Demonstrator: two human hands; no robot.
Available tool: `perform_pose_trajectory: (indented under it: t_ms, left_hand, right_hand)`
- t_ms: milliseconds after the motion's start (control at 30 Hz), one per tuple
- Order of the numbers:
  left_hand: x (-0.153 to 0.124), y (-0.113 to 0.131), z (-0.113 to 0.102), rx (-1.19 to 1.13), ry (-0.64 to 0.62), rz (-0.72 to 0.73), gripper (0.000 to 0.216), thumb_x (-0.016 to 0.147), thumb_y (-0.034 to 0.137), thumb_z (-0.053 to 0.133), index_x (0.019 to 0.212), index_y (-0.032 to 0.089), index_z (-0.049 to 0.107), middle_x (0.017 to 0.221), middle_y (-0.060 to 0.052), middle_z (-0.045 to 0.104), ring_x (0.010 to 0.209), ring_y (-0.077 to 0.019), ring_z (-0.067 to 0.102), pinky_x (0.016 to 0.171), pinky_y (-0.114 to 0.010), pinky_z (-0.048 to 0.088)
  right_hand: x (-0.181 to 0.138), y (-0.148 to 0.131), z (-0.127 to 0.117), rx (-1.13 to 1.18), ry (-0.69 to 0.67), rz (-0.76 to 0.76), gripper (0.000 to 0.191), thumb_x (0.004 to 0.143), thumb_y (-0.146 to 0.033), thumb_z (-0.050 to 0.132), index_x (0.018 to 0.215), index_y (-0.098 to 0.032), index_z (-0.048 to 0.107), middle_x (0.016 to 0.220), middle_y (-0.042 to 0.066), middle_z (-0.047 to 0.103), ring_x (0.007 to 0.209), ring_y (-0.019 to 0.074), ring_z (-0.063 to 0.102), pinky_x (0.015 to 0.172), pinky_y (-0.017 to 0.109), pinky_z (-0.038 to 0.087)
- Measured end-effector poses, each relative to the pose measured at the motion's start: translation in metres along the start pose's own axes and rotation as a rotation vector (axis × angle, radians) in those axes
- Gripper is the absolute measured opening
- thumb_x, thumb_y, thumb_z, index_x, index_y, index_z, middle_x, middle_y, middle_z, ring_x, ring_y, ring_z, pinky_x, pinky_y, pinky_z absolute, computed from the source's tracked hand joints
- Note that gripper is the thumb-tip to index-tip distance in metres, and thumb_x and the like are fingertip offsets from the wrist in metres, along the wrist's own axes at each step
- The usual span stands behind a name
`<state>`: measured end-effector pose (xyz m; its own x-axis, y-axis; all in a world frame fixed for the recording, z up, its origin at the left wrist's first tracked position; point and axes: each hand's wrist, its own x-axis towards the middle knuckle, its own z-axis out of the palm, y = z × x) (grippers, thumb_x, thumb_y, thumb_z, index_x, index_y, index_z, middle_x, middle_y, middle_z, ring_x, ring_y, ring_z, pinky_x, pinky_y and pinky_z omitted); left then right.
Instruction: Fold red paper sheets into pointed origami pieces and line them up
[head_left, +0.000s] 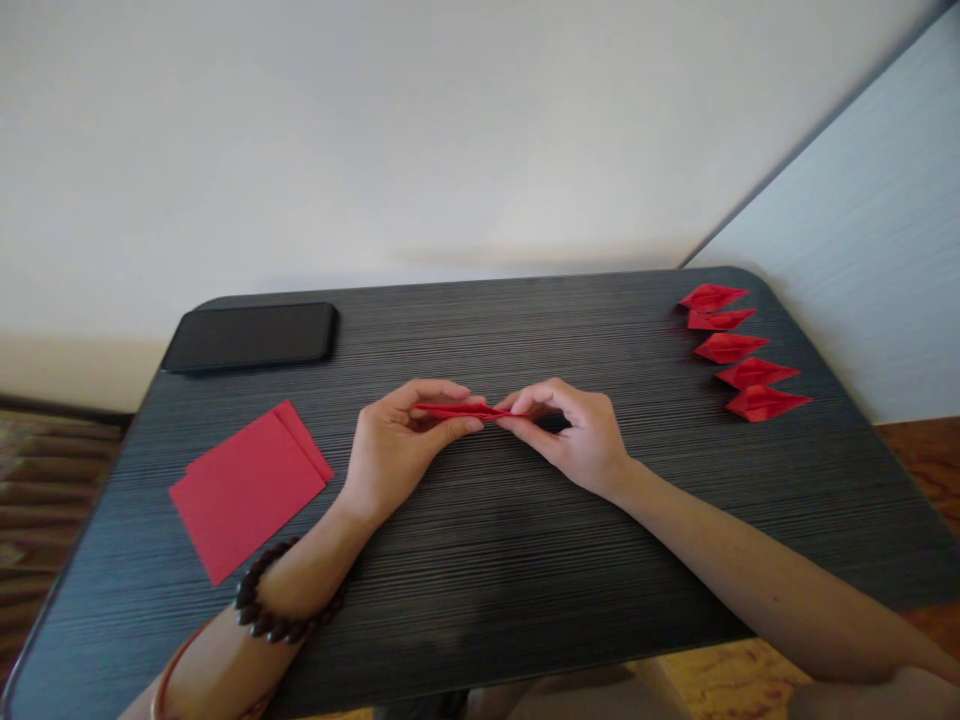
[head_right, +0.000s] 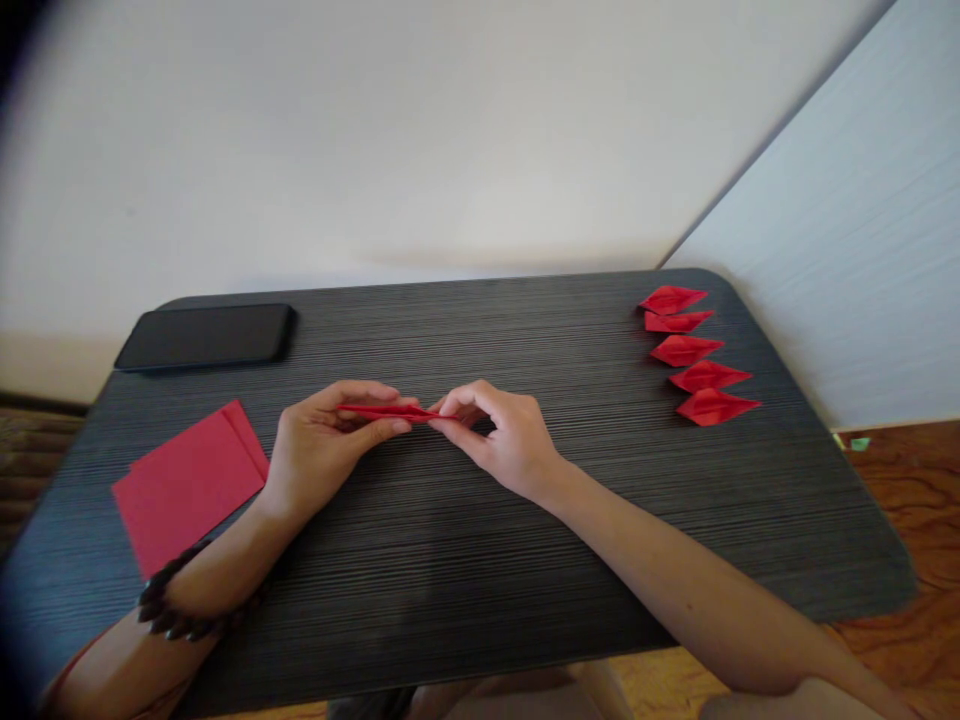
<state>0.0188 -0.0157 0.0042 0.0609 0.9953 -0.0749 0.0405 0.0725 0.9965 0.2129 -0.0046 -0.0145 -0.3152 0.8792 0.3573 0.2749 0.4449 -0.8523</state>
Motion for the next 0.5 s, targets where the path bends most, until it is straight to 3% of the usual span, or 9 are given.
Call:
perform_pose_trajectory:
  t_ms: [300,500]
  left_hand:
    - [0.0025,-0.0037,0.0003,-0.126,0.058,-0.083,0.027,0.065,0.019,0.08,0.088,0.018,0.066,0.081,0.0,0.075,0.076,-0.0129,0.071,0.074,-0.02,0.055]
    - [0.0064,-0.0066,-0.0058,-0.122,-0.066,-0.217,0.026,0.071,0.027,0.076,0.095,0.018,0.071,0.082,-0.003,0.076,0.072,-0.0128,0.07,0.074,-0.022,0.055]
  right_hand:
    - [0.0033,-0.0027,0.0019,0.089,0.008,0.1,0.012,0.079,-0.028,0.067,0.081,-0.021,0.058,0.081,0.0,0.07,0.071,0.0126,0.067,0.069,0.026,0.055]
    - [0.0033,0.0016,0.0016,0.075,-0.044,0.13,0.02,0.081,-0.025,0.064,0.1,-0.02,0.06,0.082,0.0,0.068,0.066,0.0109,0.063,0.064,0.025,0.054]
